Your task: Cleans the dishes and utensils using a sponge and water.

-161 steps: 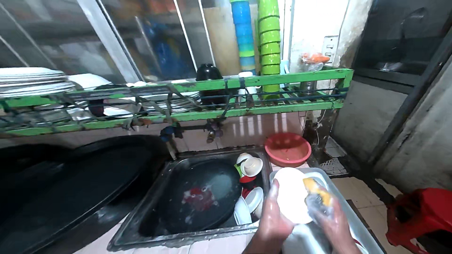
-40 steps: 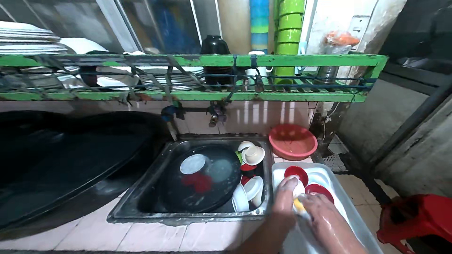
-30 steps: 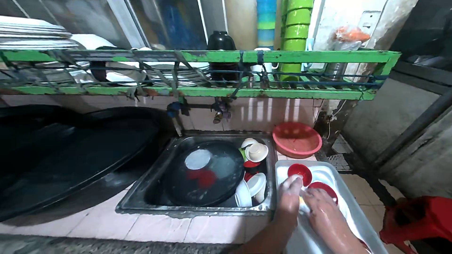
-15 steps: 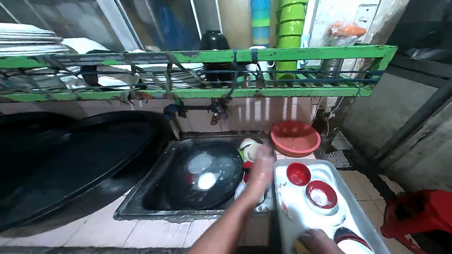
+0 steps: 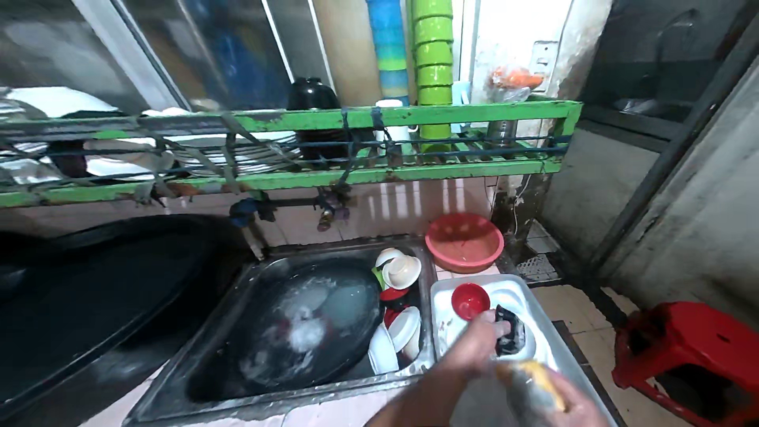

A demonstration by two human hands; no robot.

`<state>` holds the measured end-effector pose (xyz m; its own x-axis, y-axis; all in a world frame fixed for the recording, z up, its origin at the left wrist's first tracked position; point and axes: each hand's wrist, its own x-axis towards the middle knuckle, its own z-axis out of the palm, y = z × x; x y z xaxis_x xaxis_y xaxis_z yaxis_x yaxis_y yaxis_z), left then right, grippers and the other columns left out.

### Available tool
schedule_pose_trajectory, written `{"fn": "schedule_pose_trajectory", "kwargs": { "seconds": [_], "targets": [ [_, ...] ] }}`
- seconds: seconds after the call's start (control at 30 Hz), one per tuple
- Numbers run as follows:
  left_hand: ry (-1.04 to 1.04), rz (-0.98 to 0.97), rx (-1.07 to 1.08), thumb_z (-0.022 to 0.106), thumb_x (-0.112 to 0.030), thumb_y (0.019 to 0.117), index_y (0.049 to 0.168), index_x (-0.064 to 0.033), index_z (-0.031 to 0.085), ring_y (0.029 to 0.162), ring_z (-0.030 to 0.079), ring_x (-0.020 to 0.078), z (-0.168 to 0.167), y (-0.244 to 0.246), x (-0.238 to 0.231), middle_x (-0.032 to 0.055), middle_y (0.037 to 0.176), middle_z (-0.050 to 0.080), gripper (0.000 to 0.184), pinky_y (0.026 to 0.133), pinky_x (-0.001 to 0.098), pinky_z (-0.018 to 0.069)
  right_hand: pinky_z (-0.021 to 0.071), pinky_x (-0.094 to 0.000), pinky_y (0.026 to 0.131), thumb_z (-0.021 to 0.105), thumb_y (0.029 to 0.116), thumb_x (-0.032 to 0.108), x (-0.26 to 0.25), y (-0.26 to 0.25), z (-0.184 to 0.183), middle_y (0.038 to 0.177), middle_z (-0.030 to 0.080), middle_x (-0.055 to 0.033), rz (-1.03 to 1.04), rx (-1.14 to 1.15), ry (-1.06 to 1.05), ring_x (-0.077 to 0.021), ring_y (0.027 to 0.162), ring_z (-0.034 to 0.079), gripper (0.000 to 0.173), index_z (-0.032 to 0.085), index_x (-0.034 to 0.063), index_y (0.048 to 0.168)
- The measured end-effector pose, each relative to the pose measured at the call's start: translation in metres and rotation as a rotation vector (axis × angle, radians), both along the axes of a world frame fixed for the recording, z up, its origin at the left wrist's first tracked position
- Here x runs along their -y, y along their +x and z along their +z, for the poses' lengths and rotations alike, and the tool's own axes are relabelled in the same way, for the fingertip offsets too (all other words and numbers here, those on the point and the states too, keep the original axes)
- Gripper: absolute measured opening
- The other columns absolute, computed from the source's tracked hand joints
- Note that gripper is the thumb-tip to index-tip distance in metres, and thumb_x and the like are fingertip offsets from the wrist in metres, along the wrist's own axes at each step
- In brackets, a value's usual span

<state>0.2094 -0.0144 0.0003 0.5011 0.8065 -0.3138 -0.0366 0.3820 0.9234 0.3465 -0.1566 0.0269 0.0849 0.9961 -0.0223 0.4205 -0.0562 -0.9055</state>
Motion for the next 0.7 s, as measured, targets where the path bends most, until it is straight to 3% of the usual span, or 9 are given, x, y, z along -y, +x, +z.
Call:
{"fn": "schedule_pose_trajectory", "kwargs": {
  "seconds": [0.07,0.17,0.23,0.3,0.4,0.47,0.53,0.63,0.7],
  "targets": [
    [0.065,-0.037,0.041,0.052,-0.007,0.1011,0.133,0.0009,0.053,0.096,0.065,0.0161,0.011,-0.004,0.021,0.0113,0.111,0.066,0.033,0.087,0.0360,0.0552,0.0519,-0.0342,0.104,0.079,0.0821,0.009,-0.006,0.004,0.007,0.130,0.061,-0.0253,-0.240,-0.111,0.220,-0.0195,0.118,0.062,0.065,0.051,-0.0143,0.137],
    [0.388,-0.048,-0.209,0.052,-0.003,0.1019,0.135,0.0142,0.052,0.115,0.063,0.0225,0.054,-0.005,0.076,0.0246,0.125,0.065,0.037,0.103,0.0349,0.0483,0.0392,-0.0484,0.116,0.074,0.0854,0.023,-0.028,-0.002,0.020,0.147,0.046,-0.0352,-0.235,-0.008,0.255,-0.0393,0.137,0.049,0.079,0.041,-0.0139,0.147],
    [0.519,-0.065,-0.360,0.054,-0.007,0.1022,0.128,0.0148,0.059,0.117,0.064,0.0319,0.064,-0.009,0.090,0.0287,0.121,0.066,0.034,0.106,0.0424,0.0469,0.0473,-0.0484,0.107,0.070,0.0893,0.025,-0.052,-0.004,0.023,0.137,0.058,-0.0268,-0.242,-0.057,0.095,-0.0323,0.126,0.059,0.069,0.046,-0.0064,0.146],
    [0.576,-0.116,-0.362,0.050,-0.010,0.1043,0.130,0.0120,0.060,0.119,0.064,0.0345,0.059,-0.021,0.090,0.0283,0.122,0.067,0.035,0.107,0.0475,0.0470,0.0535,-0.0454,0.098,0.059,0.1021,0.022,-0.081,0.003,0.017,0.130,0.063,-0.0189,-0.247,-0.298,-0.139,-0.0250,0.115,0.064,0.050,0.047,0.0027,0.147],
    [0.779,0.040,-0.295,0.053,-0.011,0.1032,0.129,0.0131,0.062,0.119,0.066,0.0325,0.037,-0.039,0.084,0.0277,0.123,0.068,0.037,0.108,0.0438,0.0484,0.0541,-0.0424,0.098,0.052,0.1067,0.025,-0.087,-0.014,0.007,0.130,0.063,-0.0182,-0.280,-0.386,-0.130,-0.0226,0.115,0.065,0.048,0.046,0.0020,0.148],
    [0.722,0.026,-0.295,0.053,-0.013,0.1025,0.132,0.0119,0.060,0.125,0.063,0.0312,0.034,-0.054,0.071,0.0266,0.129,0.065,0.039,0.112,0.0457,0.0455,0.0486,-0.0418,0.107,0.059,0.0982,0.030,-0.070,-0.035,0.006,0.138,0.058,-0.0247,-0.179,-0.166,0.113,-0.0250,0.125,0.060,0.065,0.042,-0.0076,0.148],
    [0.709,-0.062,-0.310,0.056,-0.009,0.0995,0.123,0.0117,0.063,0.116,0.065,0.0318,0.039,-0.068,0.061,0.0263,0.119,0.068,0.032,0.105,0.0487,0.0485,0.0442,-0.0402,0.113,0.066,0.0909,0.041,-0.060,-0.048,0.008,0.142,0.054,-0.0280,-0.069,-0.046,0.268,-0.0262,0.131,0.056,0.083,0.038,-0.0127,0.148],
    [0.623,-0.099,-0.085,0.052,-0.016,0.1038,0.131,0.0095,0.061,0.118,0.065,0.0208,0.036,-0.074,0.064,0.0209,0.126,0.068,0.038,0.108,0.0399,0.0486,0.0571,-0.0361,0.094,0.063,0.0968,0.028,-0.077,-0.038,0.016,0.123,0.066,-0.0150,-0.133,-0.343,0.003,-0.0169,0.107,0.067,0.060,0.044,-0.0025,0.146],
    [0.421,0.048,0.106,0.054,-0.016,0.1026,0.132,0.0091,0.058,0.110,0.066,0.0142,0.036,-0.068,0.067,0.0151,0.121,0.069,0.039,0.102,0.0347,0.0519,0.0614,-0.0374,0.081,0.058,0.1026,0.024,-0.088,-0.033,0.015,0.111,0.070,-0.0126,-0.225,-0.577,-0.071,-0.0172,0.093,0.071,0.047,0.048,0.0011,0.142]
  ]
}}
